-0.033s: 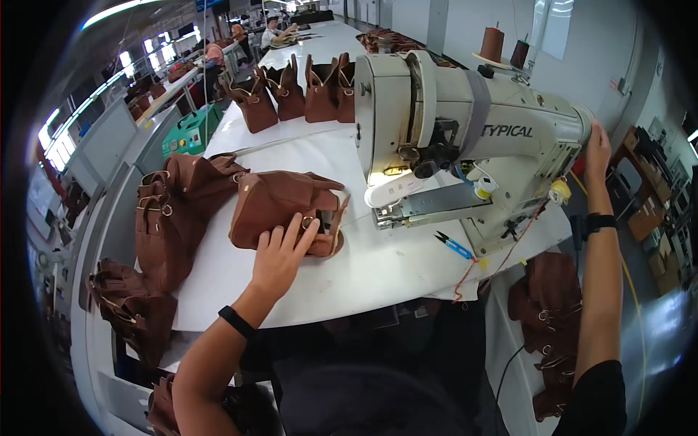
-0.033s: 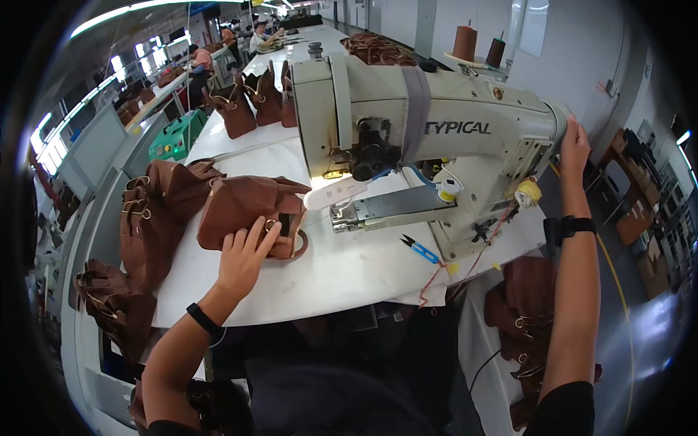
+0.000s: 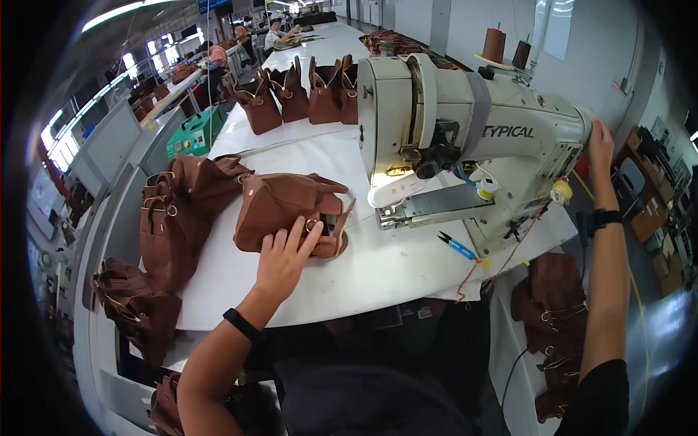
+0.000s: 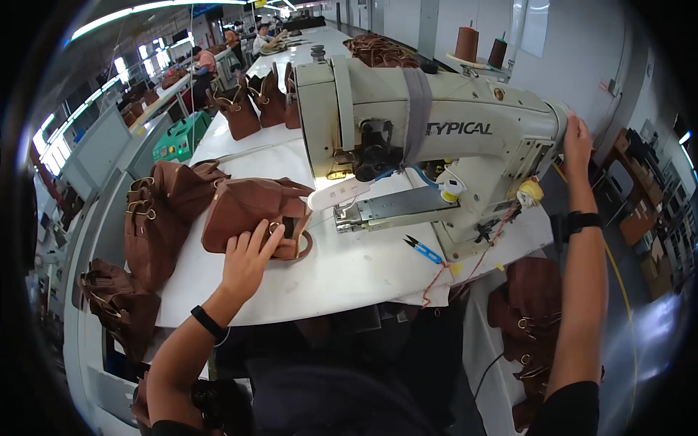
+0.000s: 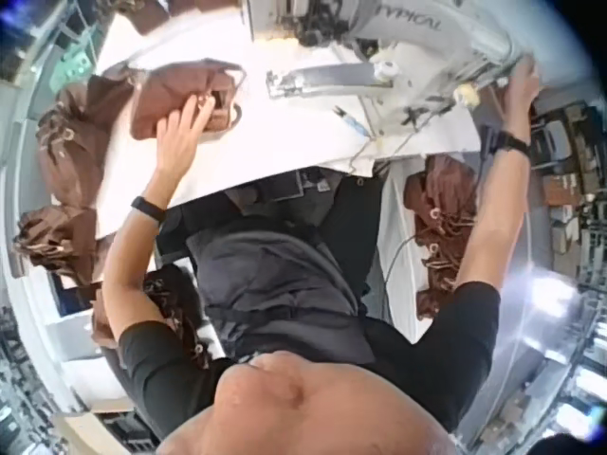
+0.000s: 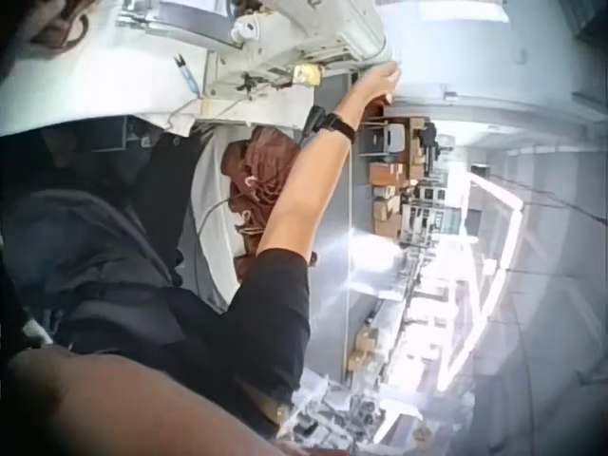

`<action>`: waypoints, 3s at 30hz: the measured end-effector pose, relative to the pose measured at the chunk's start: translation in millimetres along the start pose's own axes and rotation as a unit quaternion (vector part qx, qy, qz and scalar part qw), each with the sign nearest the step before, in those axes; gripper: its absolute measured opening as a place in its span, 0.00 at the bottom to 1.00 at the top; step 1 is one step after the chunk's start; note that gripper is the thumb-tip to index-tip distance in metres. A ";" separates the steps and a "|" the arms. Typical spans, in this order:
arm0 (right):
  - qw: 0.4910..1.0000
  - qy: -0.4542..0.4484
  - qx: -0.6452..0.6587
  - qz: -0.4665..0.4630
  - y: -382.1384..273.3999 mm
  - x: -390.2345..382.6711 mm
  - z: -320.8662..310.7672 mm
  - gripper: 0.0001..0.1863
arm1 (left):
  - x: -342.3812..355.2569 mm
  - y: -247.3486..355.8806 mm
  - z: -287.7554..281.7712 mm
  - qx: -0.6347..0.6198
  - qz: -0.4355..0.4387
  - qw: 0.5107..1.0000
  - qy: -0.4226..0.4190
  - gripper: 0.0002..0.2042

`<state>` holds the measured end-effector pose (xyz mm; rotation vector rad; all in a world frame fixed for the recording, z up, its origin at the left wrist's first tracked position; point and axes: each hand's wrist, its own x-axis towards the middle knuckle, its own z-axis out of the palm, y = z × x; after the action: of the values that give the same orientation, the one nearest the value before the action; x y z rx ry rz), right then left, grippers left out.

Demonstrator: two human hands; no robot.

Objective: The person sews a zipper onto a brown handbag using an industrial sewing machine. They align the zipper, guide the bag under the needle, and stitch along the edge. After sewing, they trim excess thread and inspect the finished bag before moving to the next one.

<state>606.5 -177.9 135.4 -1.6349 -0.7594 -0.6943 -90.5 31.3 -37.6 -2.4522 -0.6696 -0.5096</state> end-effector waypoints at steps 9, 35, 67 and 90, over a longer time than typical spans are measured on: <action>0.996 0.073 0.056 0.015 5.1 -35.0 16.0 0.30 | -48.2 32.7 -3.1 -0.023 -0.072 0.997 -0.015 0.33; 0.862 -0.421 -0.103 -0.262 -119.1 -379.3 58.4 0.16 | -67.5 36.6 15.8 -0.130 -0.137 0.975 0.114 0.25; 0.750 -0.580 0.273 0.163 -266.7 -433.8 109.2 0.16 | -62.3 36.6 22.2 -0.142 -0.158 0.969 0.130 0.25; 0.914 -0.386 0.104 0.069 -137.1 -401.5 55.2 0.14 | -41.8 -46.9 -47.4 -0.252 -0.398 0.815 0.338 0.18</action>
<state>253.8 -149.6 -104.9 -1.7355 -1.2114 0.1739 -160.2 23.0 -1.9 -2.0334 -1.3380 -1.9864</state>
